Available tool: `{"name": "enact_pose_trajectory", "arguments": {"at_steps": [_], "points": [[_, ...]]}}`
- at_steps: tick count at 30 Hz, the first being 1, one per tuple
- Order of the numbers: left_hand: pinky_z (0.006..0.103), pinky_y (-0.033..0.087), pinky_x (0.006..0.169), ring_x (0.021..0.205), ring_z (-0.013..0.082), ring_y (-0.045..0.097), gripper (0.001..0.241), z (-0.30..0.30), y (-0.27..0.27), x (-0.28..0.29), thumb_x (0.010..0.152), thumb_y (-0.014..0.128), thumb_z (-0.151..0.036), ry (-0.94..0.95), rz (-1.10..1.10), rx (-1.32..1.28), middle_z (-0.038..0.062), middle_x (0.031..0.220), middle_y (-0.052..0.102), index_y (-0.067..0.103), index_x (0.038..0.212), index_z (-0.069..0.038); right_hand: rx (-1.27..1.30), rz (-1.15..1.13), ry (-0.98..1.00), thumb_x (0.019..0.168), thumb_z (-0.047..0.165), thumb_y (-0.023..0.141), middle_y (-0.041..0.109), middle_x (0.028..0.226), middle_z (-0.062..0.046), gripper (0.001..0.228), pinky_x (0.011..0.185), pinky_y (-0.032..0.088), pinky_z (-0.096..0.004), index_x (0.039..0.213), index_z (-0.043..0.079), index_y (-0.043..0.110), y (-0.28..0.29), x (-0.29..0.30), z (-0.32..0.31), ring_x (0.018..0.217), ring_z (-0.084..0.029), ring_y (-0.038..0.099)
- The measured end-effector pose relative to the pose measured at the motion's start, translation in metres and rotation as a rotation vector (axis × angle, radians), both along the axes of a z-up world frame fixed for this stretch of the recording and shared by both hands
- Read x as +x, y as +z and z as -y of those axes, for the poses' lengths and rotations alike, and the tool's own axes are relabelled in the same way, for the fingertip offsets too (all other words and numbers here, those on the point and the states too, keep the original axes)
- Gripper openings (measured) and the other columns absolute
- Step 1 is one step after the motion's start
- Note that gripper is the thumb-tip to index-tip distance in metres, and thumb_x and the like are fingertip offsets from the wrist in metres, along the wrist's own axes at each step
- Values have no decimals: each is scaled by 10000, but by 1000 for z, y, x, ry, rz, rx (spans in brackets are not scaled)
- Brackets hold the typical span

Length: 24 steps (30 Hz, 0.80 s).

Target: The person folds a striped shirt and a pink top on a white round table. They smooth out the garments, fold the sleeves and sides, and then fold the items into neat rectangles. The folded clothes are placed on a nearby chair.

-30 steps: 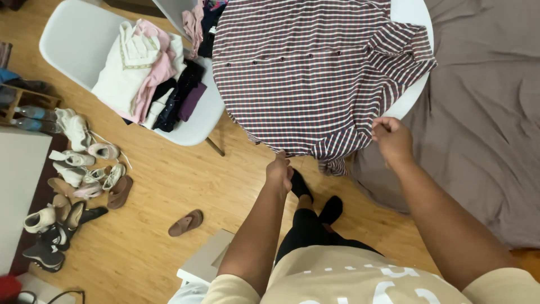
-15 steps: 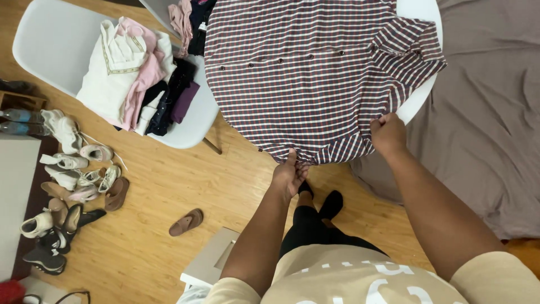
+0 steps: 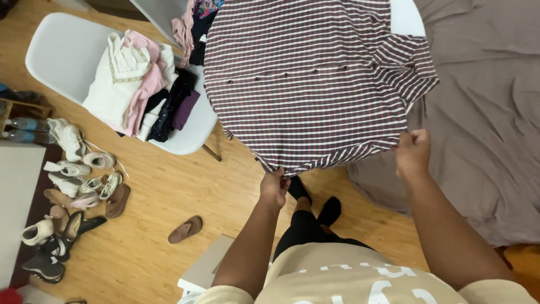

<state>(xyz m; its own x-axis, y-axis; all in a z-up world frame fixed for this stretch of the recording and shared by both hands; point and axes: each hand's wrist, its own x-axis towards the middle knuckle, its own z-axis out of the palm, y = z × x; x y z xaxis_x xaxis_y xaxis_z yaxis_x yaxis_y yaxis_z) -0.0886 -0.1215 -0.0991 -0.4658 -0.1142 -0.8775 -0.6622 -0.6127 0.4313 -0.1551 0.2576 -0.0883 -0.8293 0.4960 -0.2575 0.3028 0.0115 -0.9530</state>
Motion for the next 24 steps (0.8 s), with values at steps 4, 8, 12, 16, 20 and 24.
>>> {"name": "enact_pose_trajectory", "arguments": {"at_steps": [4, 8, 12, 16, 20, 24], "points": [[349, 539, 848, 899, 198, 592, 149, -11, 26, 0, 995, 506, -37, 172, 38, 51, 75, 991, 615, 572, 1129, -42, -33, 185, -58, 1067, 103, 596, 615, 1010, -57, 128, 604, 509, -255, 1154, 50, 519, 37, 1, 18, 758, -89, 571], [403, 506, 945, 913, 218, 594, 167, -10, 21, 5, 938, 464, -19, 187, 34, 87, 101, 996, 606, 551, 1080, -31, -285, 446, -60, 915, 216, 739, 644, 1003, -25, 491, 596, 453, -285, 1329, 156, 482, 46, 12, 21, 737, -115, 530], [386, 468, 968, 893, 195, 582, 124, -25, 47, 6, 917, 545, -106, 156, 45, 158, 76, 973, 605, 558, 1033, -66, -503, 548, 131, 881, 305, 823, 643, 1200, -63, 744, 862, 527, -355, 1470, 49, 447, 3, 25, 25, 1006, -194, 600], [353, 464, 927, 857, 176, 547, 148, -37, 47, 11, 928, 634, -178, 185, 54, 244, 61, 955, 593, 582, 1020, -75, -459, 574, 317, 835, 254, 799, 564, 1458, -41, 867, 1062, 426, -431, 1540, 139, 307, 41, 27, 68, 1311, -211, 523], [354, 481, 887, 825, 168, 496, 203, -36, 44, 17, 908, 712, -247, 155, 38, 241, 30, 895, 533, 584, 982, -108, -351, 640, 393, 780, 192, 816, 492, 1560, -56, 929, 1161, 332, -503, 1555, 135, 306, 42, 33, 82, 1429, -286, 454], [335, 450, 939, 900, 171, 514, 209, -26, 31, 26, 882, 705, -258, 175, 23, 123, 14, 920, 564, 615, 1011, -120, -192, 696, 471, 892, 276, 781, 454, 1582, -110, 737, 1218, 228, -506, 1537, 103, 467, 32, 52, 73, 1483, -290, 347]]}}
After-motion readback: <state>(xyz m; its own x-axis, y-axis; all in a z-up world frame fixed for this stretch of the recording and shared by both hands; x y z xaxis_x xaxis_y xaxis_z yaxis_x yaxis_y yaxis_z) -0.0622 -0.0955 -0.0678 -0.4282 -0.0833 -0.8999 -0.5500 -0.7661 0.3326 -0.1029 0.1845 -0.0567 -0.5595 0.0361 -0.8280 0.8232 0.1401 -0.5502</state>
